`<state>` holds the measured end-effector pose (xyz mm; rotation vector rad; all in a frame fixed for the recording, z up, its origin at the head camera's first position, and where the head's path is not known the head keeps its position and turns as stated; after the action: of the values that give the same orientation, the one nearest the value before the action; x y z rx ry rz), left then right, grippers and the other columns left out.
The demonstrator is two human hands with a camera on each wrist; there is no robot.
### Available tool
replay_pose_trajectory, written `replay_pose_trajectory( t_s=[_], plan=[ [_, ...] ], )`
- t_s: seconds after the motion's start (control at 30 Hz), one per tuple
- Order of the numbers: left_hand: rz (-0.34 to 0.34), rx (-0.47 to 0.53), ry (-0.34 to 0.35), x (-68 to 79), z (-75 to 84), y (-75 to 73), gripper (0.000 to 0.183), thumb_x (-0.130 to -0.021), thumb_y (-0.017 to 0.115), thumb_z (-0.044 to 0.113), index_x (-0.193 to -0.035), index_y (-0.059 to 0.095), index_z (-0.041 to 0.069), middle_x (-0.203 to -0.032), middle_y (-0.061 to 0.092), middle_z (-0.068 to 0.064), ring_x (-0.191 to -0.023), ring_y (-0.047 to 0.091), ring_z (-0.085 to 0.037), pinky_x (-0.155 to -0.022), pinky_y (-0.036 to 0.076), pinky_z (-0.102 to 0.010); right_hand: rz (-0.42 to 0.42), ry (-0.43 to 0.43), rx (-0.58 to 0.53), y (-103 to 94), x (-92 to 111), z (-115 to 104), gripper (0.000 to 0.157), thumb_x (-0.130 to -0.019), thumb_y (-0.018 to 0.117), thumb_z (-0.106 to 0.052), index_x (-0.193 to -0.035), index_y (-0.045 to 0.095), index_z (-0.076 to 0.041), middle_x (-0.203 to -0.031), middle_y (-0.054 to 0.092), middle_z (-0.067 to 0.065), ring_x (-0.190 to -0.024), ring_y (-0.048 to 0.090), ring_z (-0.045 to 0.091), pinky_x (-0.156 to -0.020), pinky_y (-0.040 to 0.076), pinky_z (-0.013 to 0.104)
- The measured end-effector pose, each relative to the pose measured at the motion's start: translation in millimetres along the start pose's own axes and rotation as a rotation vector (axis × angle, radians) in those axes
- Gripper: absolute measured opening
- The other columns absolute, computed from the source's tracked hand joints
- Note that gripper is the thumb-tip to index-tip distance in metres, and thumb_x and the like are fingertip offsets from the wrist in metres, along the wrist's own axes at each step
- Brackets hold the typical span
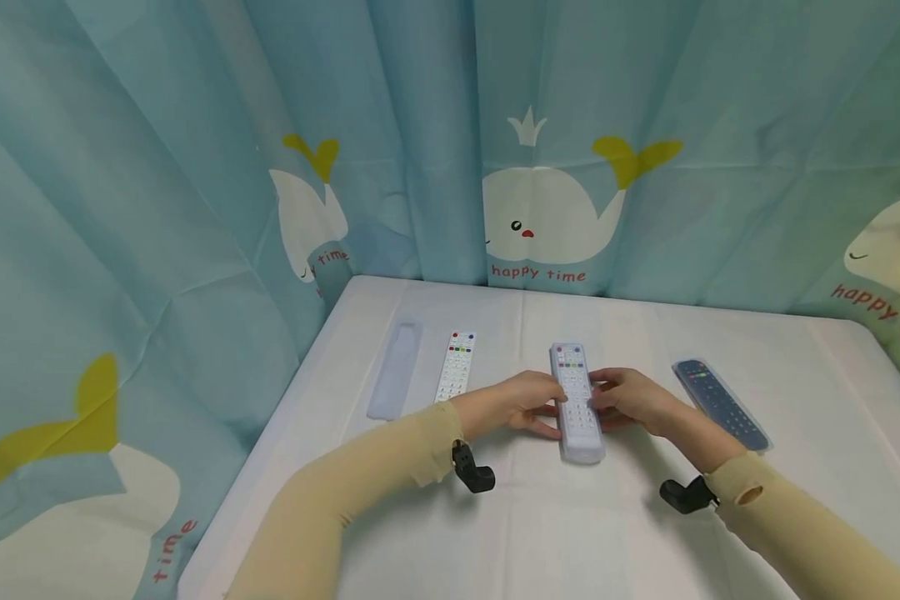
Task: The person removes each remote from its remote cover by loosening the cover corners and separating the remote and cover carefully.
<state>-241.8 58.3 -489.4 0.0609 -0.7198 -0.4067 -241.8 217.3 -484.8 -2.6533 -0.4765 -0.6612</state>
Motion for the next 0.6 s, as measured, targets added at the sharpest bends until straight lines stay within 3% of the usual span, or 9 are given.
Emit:
replay_pose_trajectory(
  t_s=[0.37,0.6],
  plan=[
    [0.015,-0.009,0.002,1.3,-4.5,-3.1,0.051,-0.097,0.059,0.001,-0.146,0.048,0.002,-0.112,0.056,-0.012,-0.106,0.056,-0.028,-0.085,0.059,-0.052,0.044,0.008,-0.017,4.3,0.9,3.7,0.067,-0.096,0.067,-0.004,-0.152,0.032,0.010,-0.135,0.048,0.031,-0.099,0.062,0.028,-0.081,0.060,0.039],
    [0.056,-0.063,0.075,2.9,3.4,-5.0,0.051,-0.096,0.060,0.000,-0.146,0.049,0.003,-0.112,0.060,-0.013,-0.103,0.062,-0.028,-0.080,0.061,-0.048,0.094,-0.011,-0.058,0.1,4.9,-1.3,0.070,-0.095,0.070,-0.004,-0.154,0.033,0.005,-0.132,0.053,0.028,-0.096,0.063,0.026,-0.081,0.061,0.040]
  ],
)
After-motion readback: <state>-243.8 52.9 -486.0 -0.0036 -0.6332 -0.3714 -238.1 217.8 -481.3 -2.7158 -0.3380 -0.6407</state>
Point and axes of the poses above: each hand's wrist, its own x-axis away from the middle knuckle, its own y-axis out of the palm, z = x × y, the point moved 7 cm from there along -x, towards the middle knuckle
